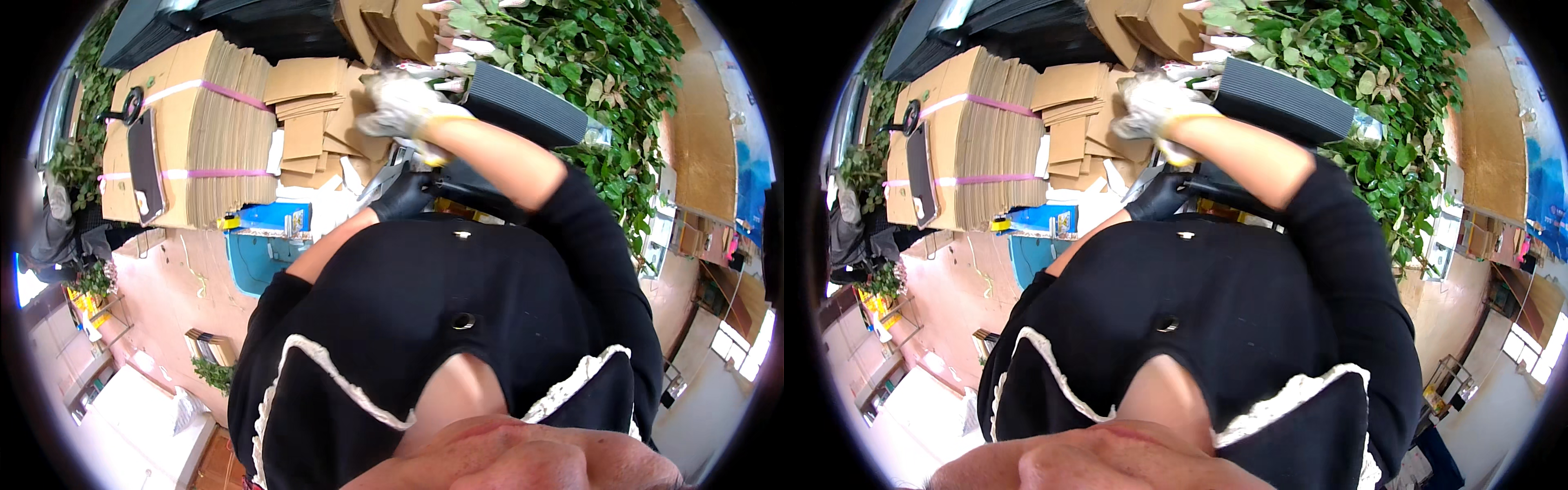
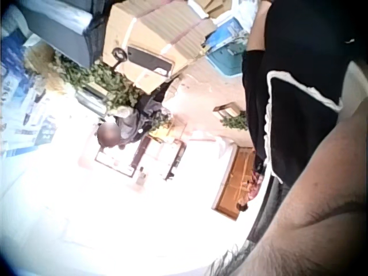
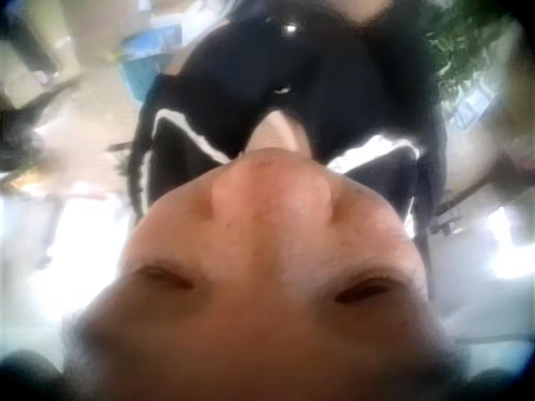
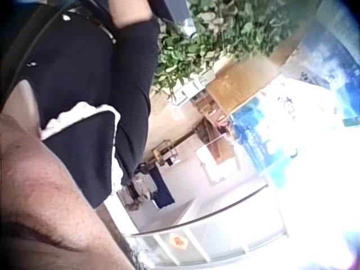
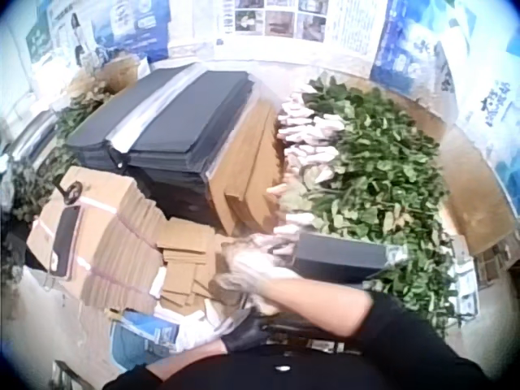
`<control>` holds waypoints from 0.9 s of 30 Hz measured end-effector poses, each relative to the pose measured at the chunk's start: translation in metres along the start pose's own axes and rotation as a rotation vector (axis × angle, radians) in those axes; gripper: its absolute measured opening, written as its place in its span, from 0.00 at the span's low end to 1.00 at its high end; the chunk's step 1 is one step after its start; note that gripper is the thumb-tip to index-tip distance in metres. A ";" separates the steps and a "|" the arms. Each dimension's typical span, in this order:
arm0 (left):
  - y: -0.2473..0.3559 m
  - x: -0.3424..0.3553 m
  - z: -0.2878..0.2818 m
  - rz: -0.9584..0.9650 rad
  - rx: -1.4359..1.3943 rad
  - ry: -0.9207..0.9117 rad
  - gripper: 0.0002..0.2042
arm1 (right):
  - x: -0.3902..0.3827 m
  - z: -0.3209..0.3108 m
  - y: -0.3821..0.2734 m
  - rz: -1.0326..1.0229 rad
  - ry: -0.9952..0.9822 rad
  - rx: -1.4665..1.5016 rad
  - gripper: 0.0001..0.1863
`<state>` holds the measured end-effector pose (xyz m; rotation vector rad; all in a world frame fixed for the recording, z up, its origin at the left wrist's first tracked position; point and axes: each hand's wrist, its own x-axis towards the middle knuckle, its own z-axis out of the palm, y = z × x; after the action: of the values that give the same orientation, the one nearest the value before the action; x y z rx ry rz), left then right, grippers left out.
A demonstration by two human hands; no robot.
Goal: The person arranges pink roses and green leaves into a cardboard box, then places a black foam insert over the arrangement. They continue to adjust the flowers and leaves within the box, ensuring they fit properly around the foam insert.
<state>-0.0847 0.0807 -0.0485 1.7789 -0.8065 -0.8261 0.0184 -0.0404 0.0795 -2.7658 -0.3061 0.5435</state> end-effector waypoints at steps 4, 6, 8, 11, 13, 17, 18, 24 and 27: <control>0.026 0.003 -0.011 -0.021 0.132 -0.046 0.15 | 0.026 0.056 0.032 -0.056 0.242 0.042 0.21; 0.014 0.003 -0.009 -0.060 0.164 -0.021 0.14 | -0.006 0.032 0.035 -0.096 0.358 0.425 0.16; -0.009 0.001 -0.001 -0.052 0.124 -0.014 0.14 | -0.093 -0.035 0.022 -0.079 0.417 0.778 0.11; 0.008 0.001 0.000 -0.068 -0.082 -0.016 0.14 | -0.185 -0.054 0.051 0.002 0.603 1.337 0.09; -0.002 0.000 0.005 -0.006 -0.095 0.027 0.13 | -0.198 -0.078 0.046 0.534 0.244 0.894 0.11; -0.003 0.001 0.004 -0.092 -0.061 0.032 0.12 | -0.116 -0.007 0.053 -0.234 0.439 0.177 0.26; 0.001 -0.002 0.000 -0.147 0.006 0.018 0.13 | -0.082 -0.006 0.031 -0.205 0.182 0.286 0.23; -0.023 0.005 0.020 0.092 0.108 0.239 0.12 | 0.044 0.081 0.017 -0.199 0.135 -0.003 0.22; -0.019 0.003 0.010 0.029 0.068 0.150 0.13 | 0.016 0.033 0.013 -0.304 0.310 0.212 0.18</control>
<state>-0.0889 0.0794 -0.0702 1.8606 -0.7679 -0.6443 0.0216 -0.0404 0.0409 -2.4841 -0.5463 0.0650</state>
